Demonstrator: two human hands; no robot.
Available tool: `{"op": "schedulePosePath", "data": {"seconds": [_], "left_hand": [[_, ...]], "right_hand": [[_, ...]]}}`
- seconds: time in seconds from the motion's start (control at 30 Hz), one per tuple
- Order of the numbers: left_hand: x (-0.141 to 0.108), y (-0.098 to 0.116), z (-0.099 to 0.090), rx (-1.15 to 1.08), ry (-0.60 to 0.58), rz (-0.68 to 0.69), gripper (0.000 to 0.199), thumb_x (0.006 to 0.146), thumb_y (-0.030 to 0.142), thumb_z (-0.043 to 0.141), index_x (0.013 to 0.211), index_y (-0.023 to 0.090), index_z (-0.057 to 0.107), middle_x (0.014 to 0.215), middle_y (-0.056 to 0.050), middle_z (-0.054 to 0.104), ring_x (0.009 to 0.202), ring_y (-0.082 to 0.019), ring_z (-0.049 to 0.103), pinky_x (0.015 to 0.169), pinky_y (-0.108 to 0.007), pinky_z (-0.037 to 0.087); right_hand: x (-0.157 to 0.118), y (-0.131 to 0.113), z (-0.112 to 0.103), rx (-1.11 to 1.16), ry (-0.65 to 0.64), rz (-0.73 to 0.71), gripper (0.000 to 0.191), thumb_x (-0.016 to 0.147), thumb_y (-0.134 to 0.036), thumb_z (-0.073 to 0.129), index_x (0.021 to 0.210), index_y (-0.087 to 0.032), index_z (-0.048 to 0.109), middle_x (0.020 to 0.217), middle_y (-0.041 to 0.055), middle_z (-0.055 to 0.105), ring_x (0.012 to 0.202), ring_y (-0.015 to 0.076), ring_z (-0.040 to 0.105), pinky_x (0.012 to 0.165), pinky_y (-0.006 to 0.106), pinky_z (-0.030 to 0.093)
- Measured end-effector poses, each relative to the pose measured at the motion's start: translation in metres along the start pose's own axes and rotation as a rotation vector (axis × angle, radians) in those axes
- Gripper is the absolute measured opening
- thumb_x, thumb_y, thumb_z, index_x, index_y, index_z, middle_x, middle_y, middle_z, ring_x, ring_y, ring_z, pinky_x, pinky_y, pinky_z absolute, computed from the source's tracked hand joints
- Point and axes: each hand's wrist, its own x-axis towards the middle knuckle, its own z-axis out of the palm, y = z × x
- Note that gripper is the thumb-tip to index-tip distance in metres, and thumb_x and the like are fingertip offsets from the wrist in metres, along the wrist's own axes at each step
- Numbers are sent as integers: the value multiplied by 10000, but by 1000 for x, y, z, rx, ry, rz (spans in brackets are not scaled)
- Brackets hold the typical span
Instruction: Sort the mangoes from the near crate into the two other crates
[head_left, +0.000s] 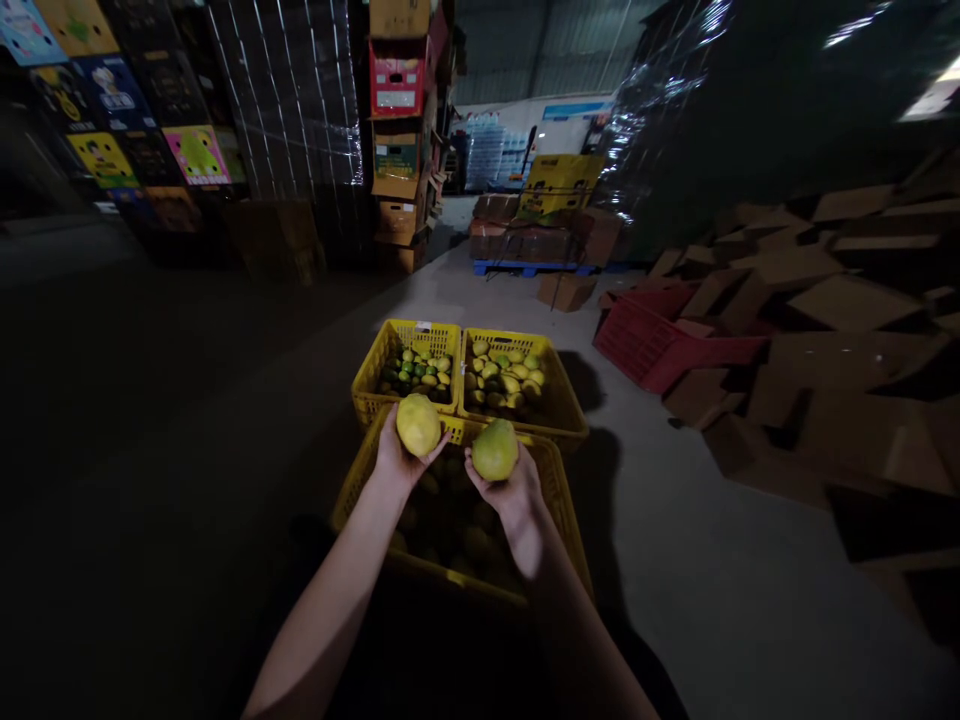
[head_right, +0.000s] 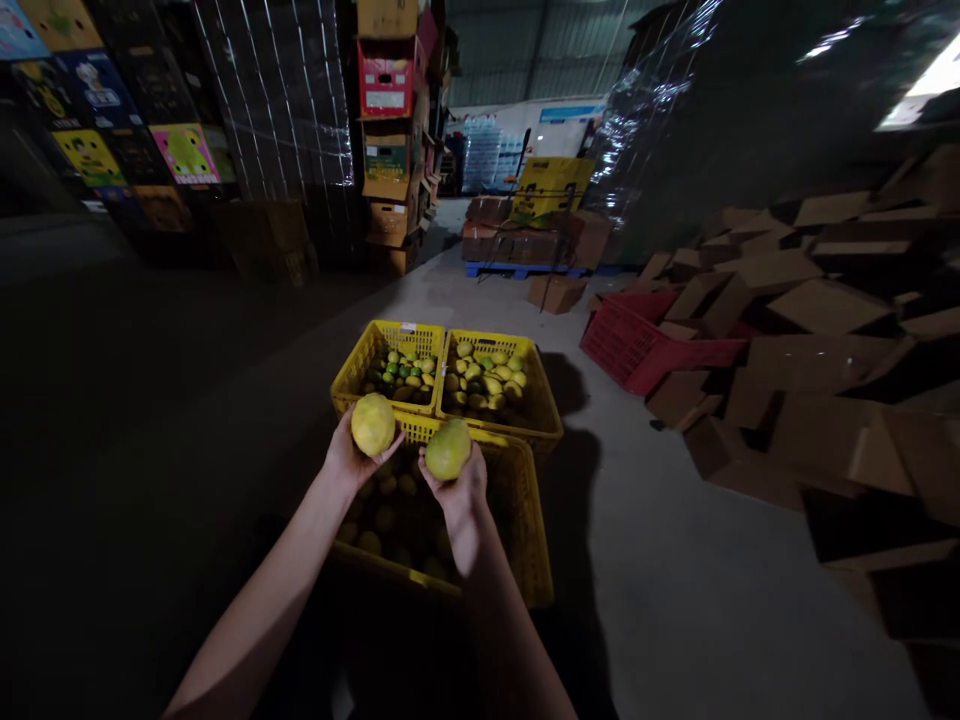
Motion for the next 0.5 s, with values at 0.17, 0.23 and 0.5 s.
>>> {"op": "schedulePosePath", "data": {"seconds": [0.17,0.23,0.5], "left_hand": [[-1,0,-2,-9,-61,-77,339,909,305,345,959,140,636,761,-86,693,709,-206,674,663,-334,563],[-1,0,-2,-3,-61,-57,322,882,334,374,935,153,635,754,-76,698,703,-215,677,651,-349,561],[-6,-4,3,198,-156,249,231,702,373,617,734,150,666,653,-48,677,614,-185,633,659,-301,518]], "right_hand": [[-10,-5,13,88,53,210,212,823,-299,416,772,-206,600,597,51,685,586,198,671,543,334,560],[-13,-5,17,81,50,216,225,826,-314,421,772,-202,608,605,47,687,564,194,662,532,329,552],[-34,-4,36,-143,-47,-207,279,702,-453,637,753,-180,602,611,-9,643,537,140,611,462,226,488]]}}
